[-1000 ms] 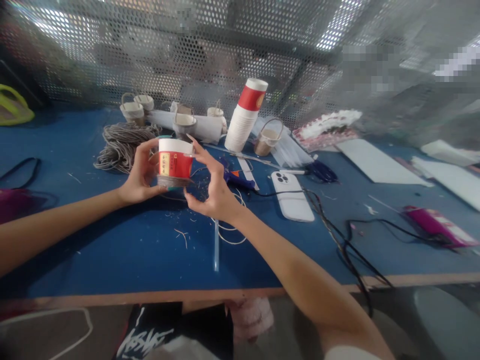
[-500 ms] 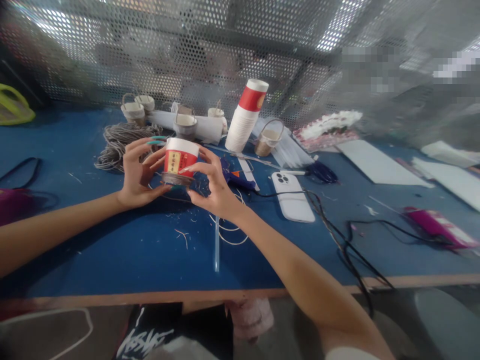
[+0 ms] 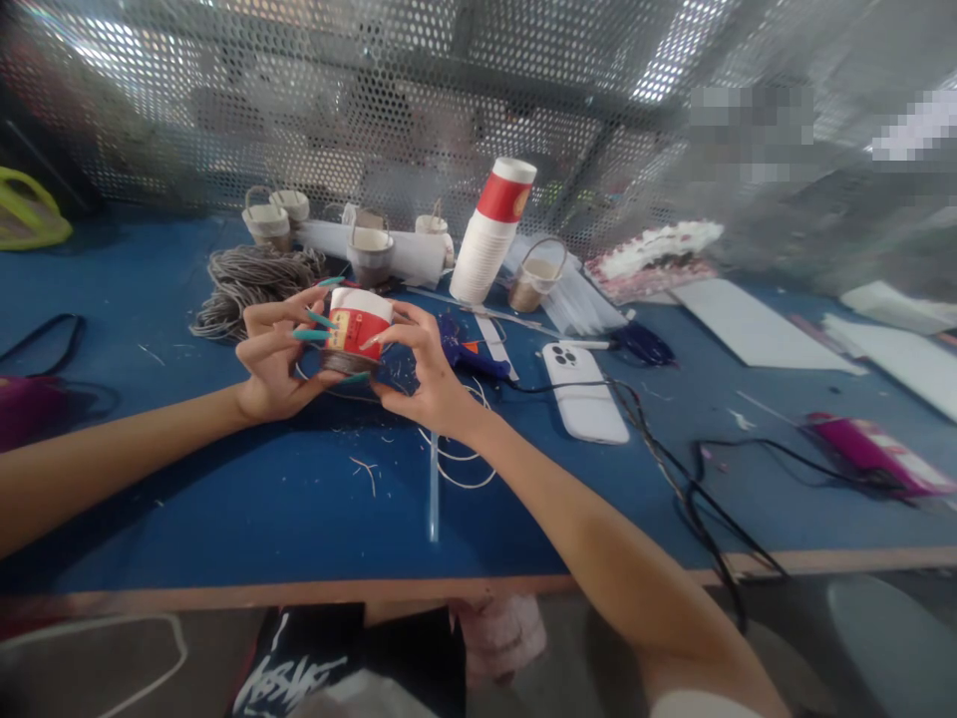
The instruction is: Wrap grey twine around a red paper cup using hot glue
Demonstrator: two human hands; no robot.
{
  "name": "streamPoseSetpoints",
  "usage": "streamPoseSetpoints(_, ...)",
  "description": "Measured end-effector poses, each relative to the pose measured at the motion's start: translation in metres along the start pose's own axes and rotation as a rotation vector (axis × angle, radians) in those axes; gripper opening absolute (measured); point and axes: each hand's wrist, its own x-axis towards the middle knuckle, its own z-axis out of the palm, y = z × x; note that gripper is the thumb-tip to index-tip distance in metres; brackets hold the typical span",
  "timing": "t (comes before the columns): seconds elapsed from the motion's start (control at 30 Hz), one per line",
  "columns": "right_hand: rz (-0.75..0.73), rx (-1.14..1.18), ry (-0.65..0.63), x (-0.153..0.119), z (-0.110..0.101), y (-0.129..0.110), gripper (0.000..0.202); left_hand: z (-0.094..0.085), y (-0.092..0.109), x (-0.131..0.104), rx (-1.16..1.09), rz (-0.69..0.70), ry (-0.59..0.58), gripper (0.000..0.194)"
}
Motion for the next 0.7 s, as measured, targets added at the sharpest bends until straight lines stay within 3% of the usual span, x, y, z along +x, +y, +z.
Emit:
streamPoseSetpoints(0.17,0.024,0.045,0.028,-0.0014,0.0011,0.0003,0.065,-0.0031,-0.0035,-0.0005,0.048,0.016,0.021,0.066)
streamPoseSetpoints(0.7,0.012,0.119,-0.031,-0.0022,0.0003,-0.0034,0.052,-0.0065,0.0043,0.0054,0.099,0.101,-0.014,0.035)
